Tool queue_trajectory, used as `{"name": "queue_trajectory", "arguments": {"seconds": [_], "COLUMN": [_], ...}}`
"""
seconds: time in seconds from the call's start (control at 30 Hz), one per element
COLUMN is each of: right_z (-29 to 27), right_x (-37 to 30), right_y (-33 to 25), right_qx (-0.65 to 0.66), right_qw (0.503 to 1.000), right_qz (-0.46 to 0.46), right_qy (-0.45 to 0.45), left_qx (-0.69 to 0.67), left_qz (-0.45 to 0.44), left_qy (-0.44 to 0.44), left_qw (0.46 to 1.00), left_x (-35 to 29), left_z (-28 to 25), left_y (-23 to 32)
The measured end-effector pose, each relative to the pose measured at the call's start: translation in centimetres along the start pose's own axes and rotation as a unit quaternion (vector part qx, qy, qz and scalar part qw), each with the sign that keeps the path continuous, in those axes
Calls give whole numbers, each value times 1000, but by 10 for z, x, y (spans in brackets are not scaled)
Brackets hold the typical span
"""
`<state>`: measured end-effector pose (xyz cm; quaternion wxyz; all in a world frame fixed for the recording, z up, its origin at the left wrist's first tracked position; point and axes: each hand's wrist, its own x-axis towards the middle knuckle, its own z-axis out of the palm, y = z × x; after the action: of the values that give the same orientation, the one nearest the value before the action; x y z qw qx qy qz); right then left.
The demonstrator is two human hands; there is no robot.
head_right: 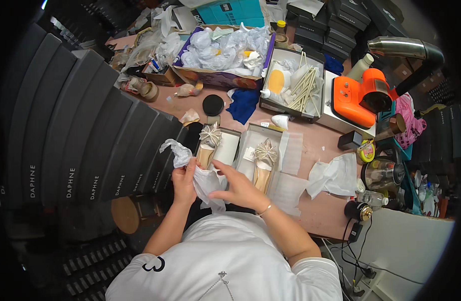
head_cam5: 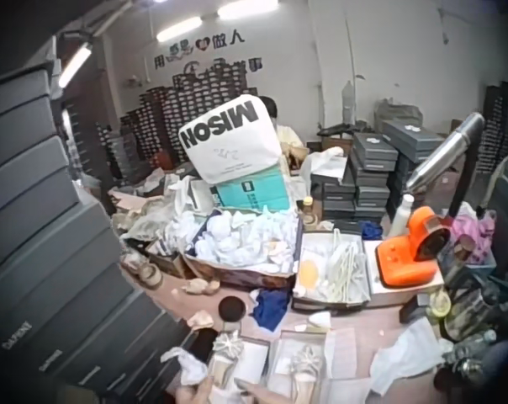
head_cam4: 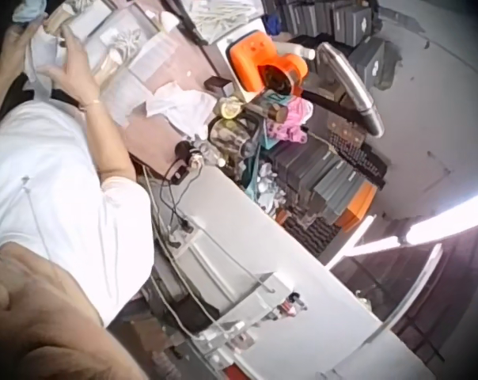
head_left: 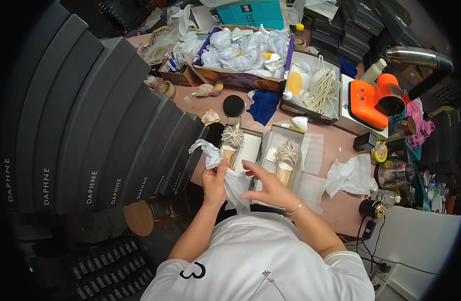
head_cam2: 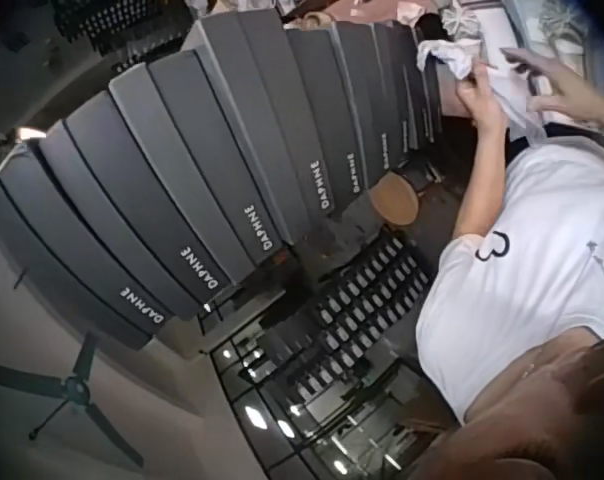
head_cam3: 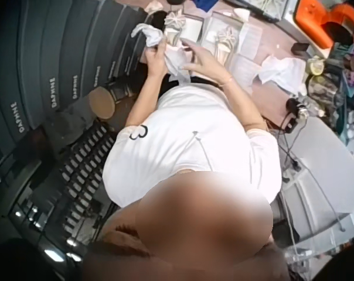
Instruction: Inspect shoes, wrap them in tissue paper, place them into a shoebox, and then interface with a computer system.
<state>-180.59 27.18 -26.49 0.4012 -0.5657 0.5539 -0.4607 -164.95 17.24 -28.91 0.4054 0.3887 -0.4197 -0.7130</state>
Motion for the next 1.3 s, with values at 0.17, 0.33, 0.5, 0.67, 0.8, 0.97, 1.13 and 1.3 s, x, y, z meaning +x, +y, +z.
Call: {"name": "queue_trajectory", "arguments": {"seconds": [0.17,0.33,0.5,0.67,0.8,0.97,1.13,1.3], "right_z": [40,71,104,110,93,57,2,-66], "right_x": [8,-5,-3,-6,-19,-26,-56,-74], "right_y": [24,-17,4,12,45,12,-23,-15], "right_qx": [72,-100,-101,-4,285,340,162,78], "right_qw": [986,993,988,965,875,881,979,989], "right_qz": [148,-28,49,114,174,133,118,91], "right_qy": [-23,54,108,234,351,300,39,91], "left_qx": [223,31,-62,4,59,73,7,325], "left_qz": [158,-119,-148,-186,-161,-103,-104,185], "left_qy": [-35,-41,-135,-180,-176,-212,-292,-344], "left_qw": [961,992,978,966,969,969,951,861], "left_x": [-29,-33,-28,-25,-6,-1,10,2], "left_z": [-9,-54,-58,-87,-94,-62,-62,-16], "left_y": [8,-14,-2,-13,-18,-4,-19,27]}}
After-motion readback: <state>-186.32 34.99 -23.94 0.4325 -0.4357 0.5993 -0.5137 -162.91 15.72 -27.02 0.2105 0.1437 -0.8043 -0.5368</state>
